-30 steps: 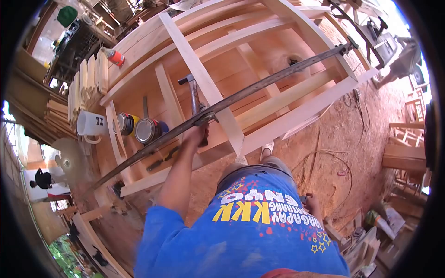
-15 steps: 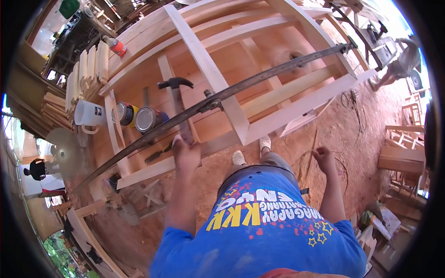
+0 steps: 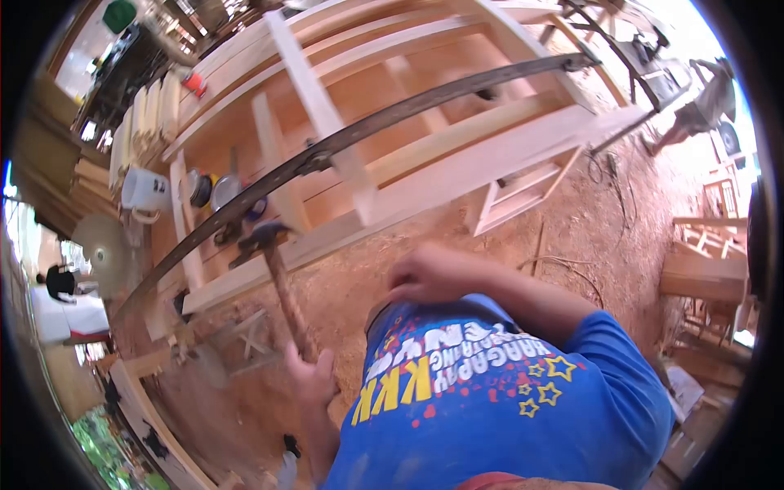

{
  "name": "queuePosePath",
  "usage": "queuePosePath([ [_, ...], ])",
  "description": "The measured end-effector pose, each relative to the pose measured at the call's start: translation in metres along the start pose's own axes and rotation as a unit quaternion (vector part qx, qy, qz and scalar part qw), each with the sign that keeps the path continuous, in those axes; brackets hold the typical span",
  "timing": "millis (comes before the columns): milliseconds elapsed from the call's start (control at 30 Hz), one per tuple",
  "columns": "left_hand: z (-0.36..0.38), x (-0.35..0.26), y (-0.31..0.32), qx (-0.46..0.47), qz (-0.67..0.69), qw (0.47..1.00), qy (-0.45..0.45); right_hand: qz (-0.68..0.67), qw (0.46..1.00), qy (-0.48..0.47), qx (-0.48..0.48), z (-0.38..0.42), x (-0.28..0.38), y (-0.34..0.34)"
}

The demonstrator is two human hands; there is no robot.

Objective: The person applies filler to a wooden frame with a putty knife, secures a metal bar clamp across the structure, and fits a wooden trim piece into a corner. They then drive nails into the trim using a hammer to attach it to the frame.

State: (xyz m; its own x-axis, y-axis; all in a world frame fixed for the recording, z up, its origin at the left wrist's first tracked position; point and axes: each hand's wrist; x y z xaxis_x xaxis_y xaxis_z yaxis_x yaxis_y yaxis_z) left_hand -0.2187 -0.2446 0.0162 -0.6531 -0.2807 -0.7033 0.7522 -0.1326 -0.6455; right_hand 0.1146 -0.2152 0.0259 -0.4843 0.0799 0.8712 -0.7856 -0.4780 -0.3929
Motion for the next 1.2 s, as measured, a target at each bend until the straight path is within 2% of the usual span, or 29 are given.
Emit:
queuePosePath([
  [33,0.015,0.021,0.002,-0.042,-0.057,0.994,0.085,-0.003,0.999,-0.046,0.009,0.0,0.0,0.01],
  [100,0.048,0.01,0.001,-0.006,-0.047,0.998,0.051,-0.072,0.988,-0.116,0.069,0.006,0.002,0.023],
  [167,0.076,-0.004,0.004,0.023,-0.065,0.996,0.059,-0.079,0.984,-0.135,0.081,0.021,0.007,0.029],
  [267,0.084,-0.031,0.035,0.058,-0.068,0.984,0.152,-0.288,0.948,-0.137,0.0,0.045,-0.003,0.047],
  [333,0.081,-0.066,0.058,0.106,-0.113,0.959,0.235,-0.356,0.918,-0.136,-0.105,0.058,-0.017,0.046],
  [367,0.078,-0.088,0.074,0.134,-0.113,0.936,0.306,-0.387,0.899,-0.134,-0.156,0.067,-0.022,0.043],
  [400,0.074,-0.111,0.091,0.161,-0.109,0.907,0.374,-0.463,0.849,-0.119,-0.227,0.082,-0.022,0.033],
  [467,0.066,-0.16,0.116,0.268,-0.136,0.876,0.377,-0.525,0.787,-0.157,-0.284,0.127,-0.036,0.0],
  [533,0.057,-0.208,0.15,0.278,-0.046,0.834,0.474,-0.569,0.718,-0.129,-0.38,0.167,-0.058,-0.022],
  [600,0.04,-0.253,0.175,0.263,-0.085,0.796,0.539,-0.633,0.59,-0.177,-0.469,0.198,-0.082,-0.034],
  [633,0.034,-0.278,0.19,0.245,-0.132,0.774,0.568,-0.639,0.553,-0.176,-0.505,0.214,-0.093,-0.037],
  [667,0.027,-0.302,0.206,0.227,-0.177,0.75,0.596,-0.621,0.537,-0.168,-0.545,0.223,-0.111,-0.037],
  [733,0.006,-0.341,0.254,0.169,-0.221,0.667,0.691,-0.643,0.472,-0.171,-0.578,0.232,-0.132,-0.033],
  [767,-0.009,-0.359,0.281,0.159,-0.253,0.665,0.685,-0.656,0.446,-0.171,-0.584,0.234,-0.137,-0.032],
  [833,-0.039,-0.386,0.327,0.135,-0.311,0.659,0.671,-0.638,0.453,-0.139,-0.607,0.23,-0.14,-0.034],
  [933,-0.078,-0.413,0.366,0.255,-0.317,0.684,0.606,-0.591,0.444,-0.119,-0.663,0.21,-0.147,-0.05],
  [967,-0.089,-0.418,0.379,0.27,-0.298,0.678,0.616,-0.571,0.44,-0.113,-0.684,0.205,-0.153,-0.059],
  [1067,-0.106,-0.404,0.389,0.317,-0.24,0.675,0.622,-0.494,0.455,-0.056,-0.738,0.182,-0.188,-0.078],
  [1167,-0.105,-0.407,0.388,0.348,-0.227,0.685,0.598,-0.484,0.468,0.071,-0.736,0.165,-0.196,-0.085],
  [1200,-0.104,-0.409,0.388,0.36,-0.227,0.687,0.59,-0.493,0.462,0.065,-0.734,0.155,-0.198,-0.086],
])
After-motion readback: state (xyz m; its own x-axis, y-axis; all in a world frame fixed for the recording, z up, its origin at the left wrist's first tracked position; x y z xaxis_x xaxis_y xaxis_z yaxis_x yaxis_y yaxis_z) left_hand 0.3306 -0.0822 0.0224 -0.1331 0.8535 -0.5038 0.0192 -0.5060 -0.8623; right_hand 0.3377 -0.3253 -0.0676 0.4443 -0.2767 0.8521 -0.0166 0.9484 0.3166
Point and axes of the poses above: each hand's wrist, its own z-axis away from the middle knuckle, its own y-axis out of the palm, x = y × z
